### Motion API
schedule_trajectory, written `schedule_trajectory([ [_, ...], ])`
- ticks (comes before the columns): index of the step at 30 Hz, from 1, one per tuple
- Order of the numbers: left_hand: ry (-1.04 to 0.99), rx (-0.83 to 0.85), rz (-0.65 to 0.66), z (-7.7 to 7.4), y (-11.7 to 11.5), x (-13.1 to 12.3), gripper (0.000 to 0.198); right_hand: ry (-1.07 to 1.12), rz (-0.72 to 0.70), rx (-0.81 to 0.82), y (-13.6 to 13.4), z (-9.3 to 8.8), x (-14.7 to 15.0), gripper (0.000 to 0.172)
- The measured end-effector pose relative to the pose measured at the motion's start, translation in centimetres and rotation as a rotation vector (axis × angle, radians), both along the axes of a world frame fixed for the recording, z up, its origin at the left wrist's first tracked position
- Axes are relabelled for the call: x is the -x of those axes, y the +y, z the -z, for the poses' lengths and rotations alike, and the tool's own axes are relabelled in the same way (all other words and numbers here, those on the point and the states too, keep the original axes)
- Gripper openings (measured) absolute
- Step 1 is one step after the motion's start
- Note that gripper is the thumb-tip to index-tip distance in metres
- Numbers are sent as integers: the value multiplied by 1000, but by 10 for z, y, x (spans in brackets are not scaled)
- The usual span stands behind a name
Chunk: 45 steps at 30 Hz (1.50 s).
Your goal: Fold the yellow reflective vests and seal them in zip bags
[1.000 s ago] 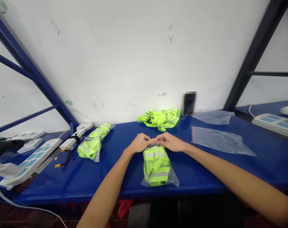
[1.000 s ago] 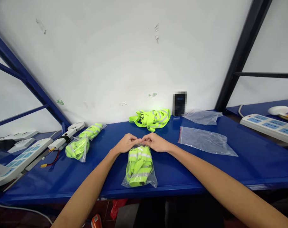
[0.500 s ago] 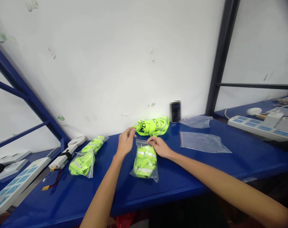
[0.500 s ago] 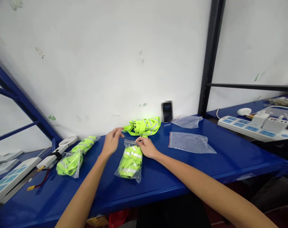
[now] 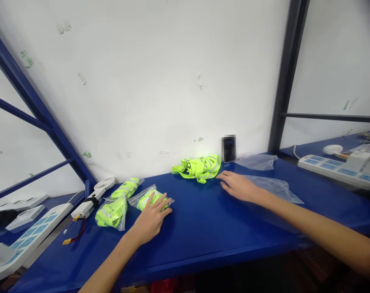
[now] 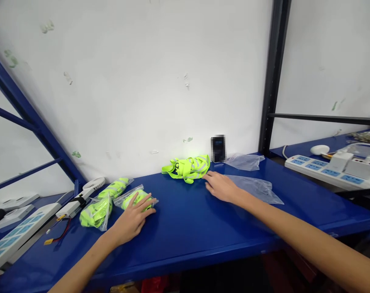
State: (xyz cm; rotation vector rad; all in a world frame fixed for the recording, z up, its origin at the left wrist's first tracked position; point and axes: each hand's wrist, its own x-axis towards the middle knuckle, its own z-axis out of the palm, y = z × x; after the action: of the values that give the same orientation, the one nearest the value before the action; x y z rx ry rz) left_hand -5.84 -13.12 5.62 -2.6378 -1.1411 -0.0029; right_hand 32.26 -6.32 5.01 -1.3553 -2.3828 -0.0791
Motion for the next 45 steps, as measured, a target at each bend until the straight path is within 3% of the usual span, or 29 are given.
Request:
schedule_trajectory([
  [3, 55, 1, 49, -13, 20, 28, 43, -236, 310, 6, -16, 3, -41, 36],
  [5, 29, -61, -66, -21, 33, 39, 34, -260, 353, 107, -25, 5, -52, 39],
  [8, -88, -153, -168, -24, 40, 33, 23, -187, 181, 238, -33, 6, -39, 28],
  [12, -278, -78, -184, -10, 35, -18, 19, -138, 29, 269, -30, 3, 6, 23],
  [14, -300, -2, -202, 3, 32, -50, 14, -131, 66, 239, -23, 0, 19, 25],
  [16, -298, 73, -165, 13, 31, -76, 12, -155, 190, 194, -14, -3, 19, 36],
  [19, -276, 165, -105, 19, 39, -96, 13, -205, 272, 215, -6, -2, 5, 48],
  [23, -320, 286, -139, 18, 62, -103, 25, -91, 20, 257, -8, 9, 5, 24],
  [27, -394, 202, -191, 27, 69, -109, 34, 25, -2, 194, -12, 22, 29, 15],
  [32, -459, 89, -192, 39, 58, -112, 32, 113, -57, 202, -21, 29, 31, 18],
  [36, -425, 141, -114, 43, 58, -111, 40, 175, -71, 223, -32, 30, 20, 21],
  [40, -380, 202, -141, 48, 59, -112, 45, 142, -182, 259, -47, 28, 17, 39],
  [45, -357, 237, -181, 53, 57, -115, 48, 100, -220, 227, -61, 26, 19, 31],
])
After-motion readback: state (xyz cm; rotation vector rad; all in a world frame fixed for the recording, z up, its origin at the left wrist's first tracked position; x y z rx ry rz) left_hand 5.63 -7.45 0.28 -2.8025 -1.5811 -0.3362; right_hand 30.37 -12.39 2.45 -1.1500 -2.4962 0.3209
